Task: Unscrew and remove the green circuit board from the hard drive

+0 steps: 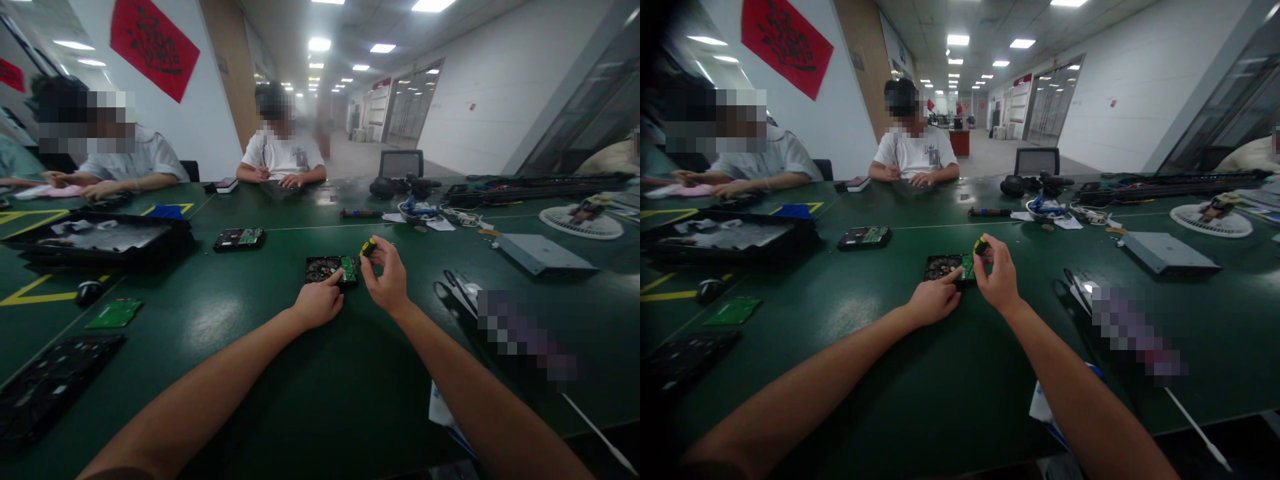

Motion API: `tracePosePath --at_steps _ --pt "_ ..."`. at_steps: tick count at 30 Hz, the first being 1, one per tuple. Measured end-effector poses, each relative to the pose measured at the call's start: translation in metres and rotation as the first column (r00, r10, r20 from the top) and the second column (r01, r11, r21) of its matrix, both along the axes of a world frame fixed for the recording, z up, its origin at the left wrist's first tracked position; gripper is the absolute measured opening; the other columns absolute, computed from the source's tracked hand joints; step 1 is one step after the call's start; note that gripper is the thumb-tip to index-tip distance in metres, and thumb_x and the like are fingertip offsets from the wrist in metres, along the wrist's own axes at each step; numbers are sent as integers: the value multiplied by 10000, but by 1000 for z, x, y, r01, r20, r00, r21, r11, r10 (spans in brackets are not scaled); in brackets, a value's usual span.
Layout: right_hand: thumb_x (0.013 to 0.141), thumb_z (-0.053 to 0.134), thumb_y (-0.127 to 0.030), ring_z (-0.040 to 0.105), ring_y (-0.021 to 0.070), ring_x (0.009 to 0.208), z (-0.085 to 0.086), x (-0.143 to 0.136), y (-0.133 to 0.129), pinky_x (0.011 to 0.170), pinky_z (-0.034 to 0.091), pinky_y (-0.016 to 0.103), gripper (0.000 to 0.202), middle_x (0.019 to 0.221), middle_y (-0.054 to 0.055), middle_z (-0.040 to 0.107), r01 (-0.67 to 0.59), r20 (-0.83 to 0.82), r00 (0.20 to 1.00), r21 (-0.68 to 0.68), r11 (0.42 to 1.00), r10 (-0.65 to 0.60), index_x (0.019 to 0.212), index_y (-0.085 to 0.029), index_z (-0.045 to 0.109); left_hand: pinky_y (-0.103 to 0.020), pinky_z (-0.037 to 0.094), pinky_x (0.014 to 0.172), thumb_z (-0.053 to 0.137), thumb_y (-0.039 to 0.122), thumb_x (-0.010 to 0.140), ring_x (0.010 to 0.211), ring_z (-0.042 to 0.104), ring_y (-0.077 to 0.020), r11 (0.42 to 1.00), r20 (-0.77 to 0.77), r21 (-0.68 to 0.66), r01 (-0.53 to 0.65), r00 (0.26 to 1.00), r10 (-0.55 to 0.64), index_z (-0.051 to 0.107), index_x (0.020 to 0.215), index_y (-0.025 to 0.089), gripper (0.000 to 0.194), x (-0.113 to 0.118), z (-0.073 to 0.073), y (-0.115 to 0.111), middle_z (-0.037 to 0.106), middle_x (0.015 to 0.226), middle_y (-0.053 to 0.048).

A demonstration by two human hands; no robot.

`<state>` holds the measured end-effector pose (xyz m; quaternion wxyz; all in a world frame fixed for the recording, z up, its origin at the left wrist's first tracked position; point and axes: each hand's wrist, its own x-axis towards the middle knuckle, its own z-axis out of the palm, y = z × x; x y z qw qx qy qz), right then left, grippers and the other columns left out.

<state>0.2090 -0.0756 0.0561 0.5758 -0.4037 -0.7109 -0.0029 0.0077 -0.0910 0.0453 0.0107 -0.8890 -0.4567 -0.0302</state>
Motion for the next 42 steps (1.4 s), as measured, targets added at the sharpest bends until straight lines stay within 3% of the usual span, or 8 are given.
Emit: tracePosePath --at_steps 3,9,14,18,24,29,42 --pt "939 651 -313 681 234 983 0 1 0 728 663 393 546 1265 113 601 18 21 1000 6 1000 -18 1448 -280 454 -381 613 803 426 416 1013 954 746 -230 1000 7 -4 -9 1000 9 758 953 203 399 1 2 -1 344 1666 -12" --pt "983 563 -289 670 259 1028 3 1 -2 833 655 474 569 1328 128 598 32 83 996 0 999 -32 1525 -294 390 -371 615 790 419 412 1017 932 748 -220 1000 6 -1 -4 1000 4 762 940 201 409 1 1 -1 340 1668 -9" --pt "957 625 -315 666 225 929 3 0 -2 738 665 412 559 1207 100 619 49 65 997 14 999 -50 1486 -303 444 -386 616 789 418 418 1016 932 750 -230 1000 6 14 -3 1000 3 759 951 204 408 1 -1 0 346 1665 -5" --pt "985 565 -292 672 248 1025 3 0 -2 822 661 448 565 1295 120 609 35 75 997 9 999 -36 1526 -301 401 -381 615 806 426 415 1014 945 748 -226 1000 3 -7 -15 1000 15 763 969 212 396 1 1 -1 343 1666 -5" --pt "963 614 -321 682 236 962 3 0 -2 745 672 416 541 1237 111 624 33 54 998 16 999 -34 1478 -295 451 -373 616 801 414 413 1017 953 748 -228 1000 3 8 -8 1000 8 764 956 206 411 1 -1 0 339 1668 -4" --pt "976 581 -282 693 248 1024 0 -1 -1 821 664 443 552 1334 136 607 -3 44 999 -1 1000 3 1500 -268 411 -380 616 782 401 424 1018 928 751 -230 1000 -2 16 2 1000 -2 758 960 204 423 0 -2 0 327 1674 -5" --pt "942 640 -282 686 222 938 0 -1 0 723 678 397 618 1300 124 588 7 56 998 -4 1000 -7 1510 -285 399 -386 617 755 386 424 1021 914 750 -227 1000 -7 29 11 1000 -11 754 963 201 434 -1 -3 1 330 1672 -7"
